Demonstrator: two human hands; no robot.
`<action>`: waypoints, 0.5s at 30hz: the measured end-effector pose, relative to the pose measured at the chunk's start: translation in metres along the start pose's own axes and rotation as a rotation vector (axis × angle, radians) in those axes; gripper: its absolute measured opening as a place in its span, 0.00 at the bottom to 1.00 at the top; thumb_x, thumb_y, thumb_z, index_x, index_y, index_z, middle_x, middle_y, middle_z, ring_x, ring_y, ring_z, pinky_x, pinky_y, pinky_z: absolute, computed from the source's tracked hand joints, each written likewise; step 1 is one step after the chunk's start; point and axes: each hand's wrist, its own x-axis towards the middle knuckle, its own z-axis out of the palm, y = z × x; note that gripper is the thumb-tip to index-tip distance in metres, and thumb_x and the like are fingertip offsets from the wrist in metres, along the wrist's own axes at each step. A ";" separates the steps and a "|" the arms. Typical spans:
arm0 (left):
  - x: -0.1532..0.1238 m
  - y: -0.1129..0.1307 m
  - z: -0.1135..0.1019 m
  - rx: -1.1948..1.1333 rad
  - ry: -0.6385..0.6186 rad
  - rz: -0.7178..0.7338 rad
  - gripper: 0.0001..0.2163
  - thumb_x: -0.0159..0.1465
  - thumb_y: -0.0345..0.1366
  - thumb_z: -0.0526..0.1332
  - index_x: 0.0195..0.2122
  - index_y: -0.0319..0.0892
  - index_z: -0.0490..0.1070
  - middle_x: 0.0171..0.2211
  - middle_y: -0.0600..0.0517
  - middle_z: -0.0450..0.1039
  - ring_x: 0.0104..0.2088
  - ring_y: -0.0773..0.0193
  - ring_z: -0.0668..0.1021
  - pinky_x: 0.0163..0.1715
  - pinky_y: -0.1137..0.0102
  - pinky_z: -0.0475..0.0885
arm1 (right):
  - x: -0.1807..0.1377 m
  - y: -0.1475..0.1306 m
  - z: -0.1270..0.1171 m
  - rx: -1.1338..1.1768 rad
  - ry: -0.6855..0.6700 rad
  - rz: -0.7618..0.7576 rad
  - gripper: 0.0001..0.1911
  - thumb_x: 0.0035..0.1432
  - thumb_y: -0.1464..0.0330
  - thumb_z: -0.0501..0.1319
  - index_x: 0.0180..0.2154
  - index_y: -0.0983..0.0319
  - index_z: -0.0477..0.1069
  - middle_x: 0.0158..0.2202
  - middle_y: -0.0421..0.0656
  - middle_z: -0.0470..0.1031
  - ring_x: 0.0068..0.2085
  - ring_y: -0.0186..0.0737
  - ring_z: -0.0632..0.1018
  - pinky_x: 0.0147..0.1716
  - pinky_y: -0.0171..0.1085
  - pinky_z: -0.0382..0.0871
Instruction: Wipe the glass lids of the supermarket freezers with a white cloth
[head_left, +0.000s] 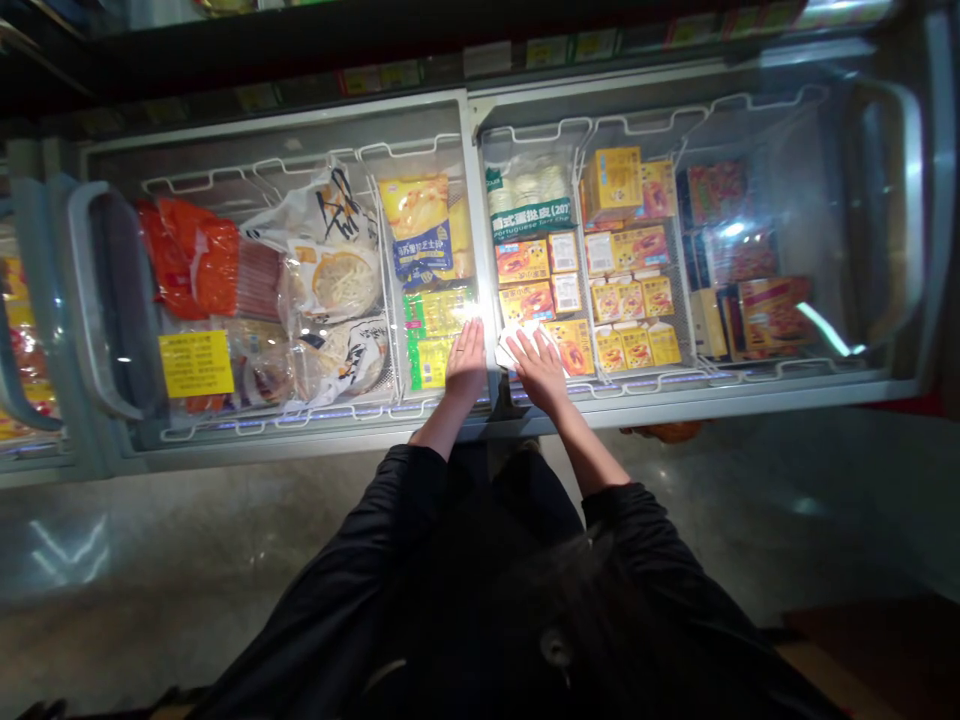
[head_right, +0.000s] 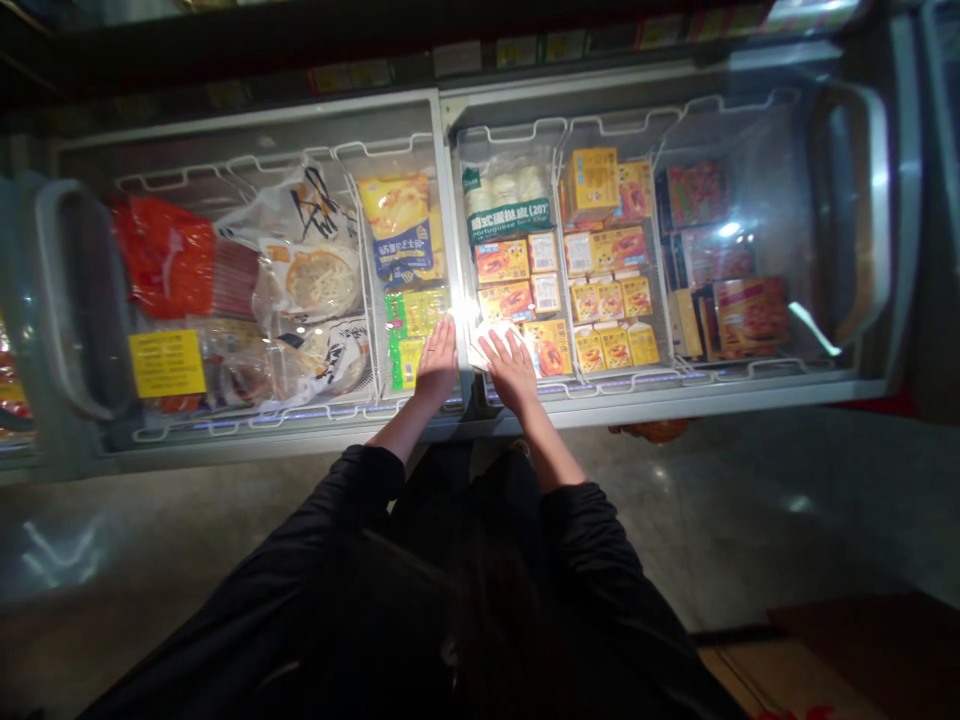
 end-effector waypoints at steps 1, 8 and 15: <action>-0.003 0.001 0.000 0.004 0.006 0.002 0.32 0.75 0.28 0.48 0.80 0.48 0.56 0.78 0.49 0.58 0.80 0.55 0.56 0.81 0.53 0.51 | 0.007 -0.001 0.003 0.019 0.012 0.033 0.31 0.76 0.66 0.51 0.76 0.52 0.63 0.79 0.43 0.60 0.80 0.54 0.57 0.76 0.64 0.56; -0.053 0.008 0.020 0.052 -0.043 -0.016 0.31 0.76 0.27 0.47 0.78 0.51 0.60 0.78 0.49 0.59 0.80 0.55 0.56 0.81 0.53 0.54 | 0.065 -0.018 0.015 0.058 0.051 0.101 0.33 0.76 0.63 0.50 0.79 0.53 0.56 0.82 0.42 0.51 0.82 0.59 0.48 0.77 0.68 0.46; -0.063 0.010 0.050 0.074 0.033 -0.091 0.28 0.78 0.29 0.45 0.78 0.43 0.58 0.81 0.48 0.50 0.82 0.59 0.47 0.82 0.55 0.45 | 0.002 0.012 0.006 0.002 -0.053 -0.195 0.33 0.75 0.66 0.53 0.78 0.54 0.60 0.80 0.42 0.58 0.81 0.56 0.55 0.78 0.63 0.51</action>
